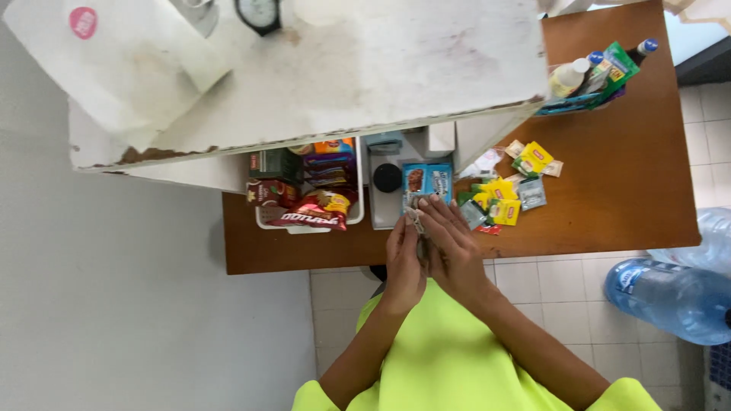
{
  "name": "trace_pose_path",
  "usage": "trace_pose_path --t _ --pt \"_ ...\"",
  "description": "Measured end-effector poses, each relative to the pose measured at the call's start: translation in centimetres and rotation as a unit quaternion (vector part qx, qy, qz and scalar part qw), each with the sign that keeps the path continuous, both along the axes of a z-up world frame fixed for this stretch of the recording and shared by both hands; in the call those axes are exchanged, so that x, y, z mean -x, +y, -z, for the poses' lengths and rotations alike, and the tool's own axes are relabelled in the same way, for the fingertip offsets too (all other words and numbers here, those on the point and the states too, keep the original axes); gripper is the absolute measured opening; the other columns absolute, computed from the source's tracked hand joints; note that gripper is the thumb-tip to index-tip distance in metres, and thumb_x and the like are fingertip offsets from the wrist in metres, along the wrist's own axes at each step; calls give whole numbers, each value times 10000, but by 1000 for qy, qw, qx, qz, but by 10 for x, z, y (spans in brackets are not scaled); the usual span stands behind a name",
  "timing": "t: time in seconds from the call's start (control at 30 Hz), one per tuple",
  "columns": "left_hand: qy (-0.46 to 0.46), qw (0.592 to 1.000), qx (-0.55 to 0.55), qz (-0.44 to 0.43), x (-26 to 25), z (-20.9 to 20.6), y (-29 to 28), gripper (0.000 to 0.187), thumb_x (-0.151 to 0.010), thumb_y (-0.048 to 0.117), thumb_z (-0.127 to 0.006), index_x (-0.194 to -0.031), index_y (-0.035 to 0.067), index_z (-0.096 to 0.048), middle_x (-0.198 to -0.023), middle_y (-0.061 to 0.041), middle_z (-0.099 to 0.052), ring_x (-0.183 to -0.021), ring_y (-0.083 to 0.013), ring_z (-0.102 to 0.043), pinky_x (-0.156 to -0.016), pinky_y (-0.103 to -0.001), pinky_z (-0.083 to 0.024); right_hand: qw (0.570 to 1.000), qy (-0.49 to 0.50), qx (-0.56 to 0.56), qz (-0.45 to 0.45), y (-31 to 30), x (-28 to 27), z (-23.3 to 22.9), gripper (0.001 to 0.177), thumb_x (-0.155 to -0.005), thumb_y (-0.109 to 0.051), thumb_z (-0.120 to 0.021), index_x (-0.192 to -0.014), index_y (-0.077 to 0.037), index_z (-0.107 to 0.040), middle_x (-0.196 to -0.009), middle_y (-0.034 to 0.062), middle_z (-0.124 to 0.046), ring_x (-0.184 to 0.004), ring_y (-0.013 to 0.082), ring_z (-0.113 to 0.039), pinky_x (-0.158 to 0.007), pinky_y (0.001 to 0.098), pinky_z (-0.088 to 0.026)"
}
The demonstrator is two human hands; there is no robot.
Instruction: Sort various snack packages and tea sachets on a table.
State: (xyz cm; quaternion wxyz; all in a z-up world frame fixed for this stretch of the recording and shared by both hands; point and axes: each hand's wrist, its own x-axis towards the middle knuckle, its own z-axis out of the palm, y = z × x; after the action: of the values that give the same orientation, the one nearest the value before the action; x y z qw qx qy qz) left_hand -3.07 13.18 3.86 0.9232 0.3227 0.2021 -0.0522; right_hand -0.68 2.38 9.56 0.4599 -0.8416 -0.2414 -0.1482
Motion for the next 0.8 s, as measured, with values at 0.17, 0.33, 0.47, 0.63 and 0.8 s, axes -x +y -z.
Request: trace_pose_path --t 0.17,0.33,0.47,0.63,0.8 --pt "-8 991 -131 -3 11 19 48 342 -1121 322 -525 -1151 -11 -596 -963 -13 -547 -836 -89 -528 -693 -281 -500 989 99 -57 99 27 -10 -9 477 -927 87 -540 -1381 -34 -620 -1461 159 -617 -1416 322 -575 -1161 482 -418" --pt "-8 991 -131 -18 10 8 83 359 -1176 322 -536 -1234 -14 -650 -1015 -49 -611 -858 -104 -581 -716 -311 -549 997 4 -16 71 67 6 -18 525 -867 92 -563 -1372 -43 -612 -1408 143 -624 -1416 325 -553 -1197 477 -425" --pt "14 998 -10 -57 0 -23 110 294 -1101 263 -504 -1207 8 -607 -1124 -78 -689 -997 -167 -687 -884 -348 -578 996 -54 72 24 80 12 -4 483 -884 41 -590 -1363 -24 -608 -1413 214 -623 -1358 391 -575 -1159 544 -407" --pt "-14 998 49 -47 -9 -5 132 296 -1066 271 -497 -1147 -5 -566 -1108 -168 -700 -1071 -295 -715 -992 -438 -616 805 476 -309 174 72 14 33 401 -1070 -9 -583 -1462 -41 -664 -1195 370 -658 -933 273 -635 -798 488 -513" --pt "-11 999 42 22 -18 -27 107 382 -1044 243 -503 -1414 149 -484 -1386 -124 -595 -1259 -277 -595 -1066 -461 -464 947 250 -200 -23 97 28 -9 427 -999 23 -560 -1419 -32 -614 -1410 166 -676 -1281 214 -631 -1047 356 -512"
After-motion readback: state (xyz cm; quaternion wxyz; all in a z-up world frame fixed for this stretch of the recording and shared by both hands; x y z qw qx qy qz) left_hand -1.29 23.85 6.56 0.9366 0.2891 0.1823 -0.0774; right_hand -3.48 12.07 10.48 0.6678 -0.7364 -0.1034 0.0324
